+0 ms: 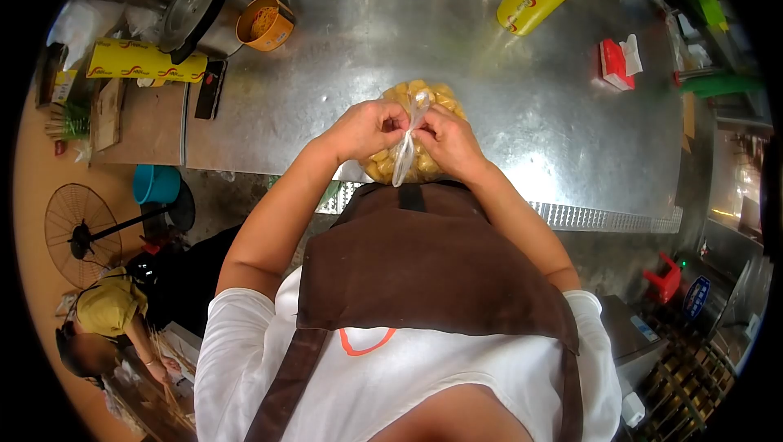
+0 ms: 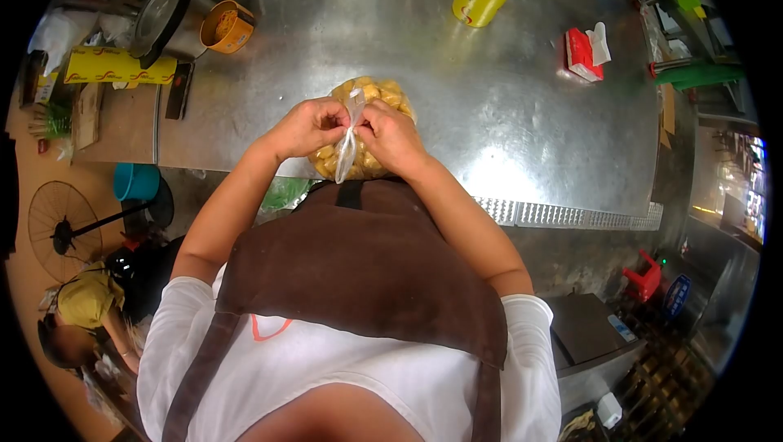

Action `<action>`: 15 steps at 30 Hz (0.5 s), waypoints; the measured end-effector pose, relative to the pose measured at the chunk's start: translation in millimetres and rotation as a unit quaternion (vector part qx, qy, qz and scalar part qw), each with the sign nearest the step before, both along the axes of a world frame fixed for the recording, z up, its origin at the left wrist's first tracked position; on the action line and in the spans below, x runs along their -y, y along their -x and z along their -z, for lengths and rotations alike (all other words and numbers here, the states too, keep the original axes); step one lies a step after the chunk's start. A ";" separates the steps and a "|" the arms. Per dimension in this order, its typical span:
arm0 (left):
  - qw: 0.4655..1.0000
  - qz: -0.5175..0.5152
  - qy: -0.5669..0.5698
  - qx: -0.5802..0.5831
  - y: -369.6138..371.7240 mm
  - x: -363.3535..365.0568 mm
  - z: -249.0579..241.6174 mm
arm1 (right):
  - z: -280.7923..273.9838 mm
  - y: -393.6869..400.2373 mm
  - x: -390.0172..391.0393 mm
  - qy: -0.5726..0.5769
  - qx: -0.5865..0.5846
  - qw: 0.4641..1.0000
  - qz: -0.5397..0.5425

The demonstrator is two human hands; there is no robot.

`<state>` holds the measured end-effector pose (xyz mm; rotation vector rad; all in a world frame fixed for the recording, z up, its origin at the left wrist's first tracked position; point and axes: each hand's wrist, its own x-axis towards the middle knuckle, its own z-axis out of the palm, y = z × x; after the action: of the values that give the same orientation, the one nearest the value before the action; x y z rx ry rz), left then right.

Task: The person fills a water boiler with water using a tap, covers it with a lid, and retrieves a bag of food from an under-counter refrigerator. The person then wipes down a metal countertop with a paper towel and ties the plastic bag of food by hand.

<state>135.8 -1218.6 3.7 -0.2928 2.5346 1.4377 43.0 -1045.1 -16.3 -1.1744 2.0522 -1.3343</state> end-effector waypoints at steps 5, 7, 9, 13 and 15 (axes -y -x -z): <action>0.999 0.006 0.004 0.032 3.1 -2.4 -7.1 | 2.7 0.4 0.0 0.016 -0.011 1.000 -0.003; 1.000 0.002 0.011 0.019 2.5 -4.0 -6.1 | 2.2 0.5 0.0 0.014 -0.009 1.000 -0.003; 1.000 -0.001 0.019 0.006 2.2 -6.7 -7.6 | 2.9 0.9 0.1 0.012 -0.006 1.000 -0.001; 0.996 0.008 0.086 -0.019 1.4 -11.3 -9.4 | 8.7 2.0 -0.1 -0.011 -0.028 1.000 -0.005; 0.992 0.016 0.113 -0.056 0.6 -12.0 -7.7 | 8.8 2.3 -0.1 -0.026 -0.022 0.999 -0.011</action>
<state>135.2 -1206.6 11.4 -0.2112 2.7847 1.1876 40.7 -1045.0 -25.2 -1.2085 2.0860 -1.2482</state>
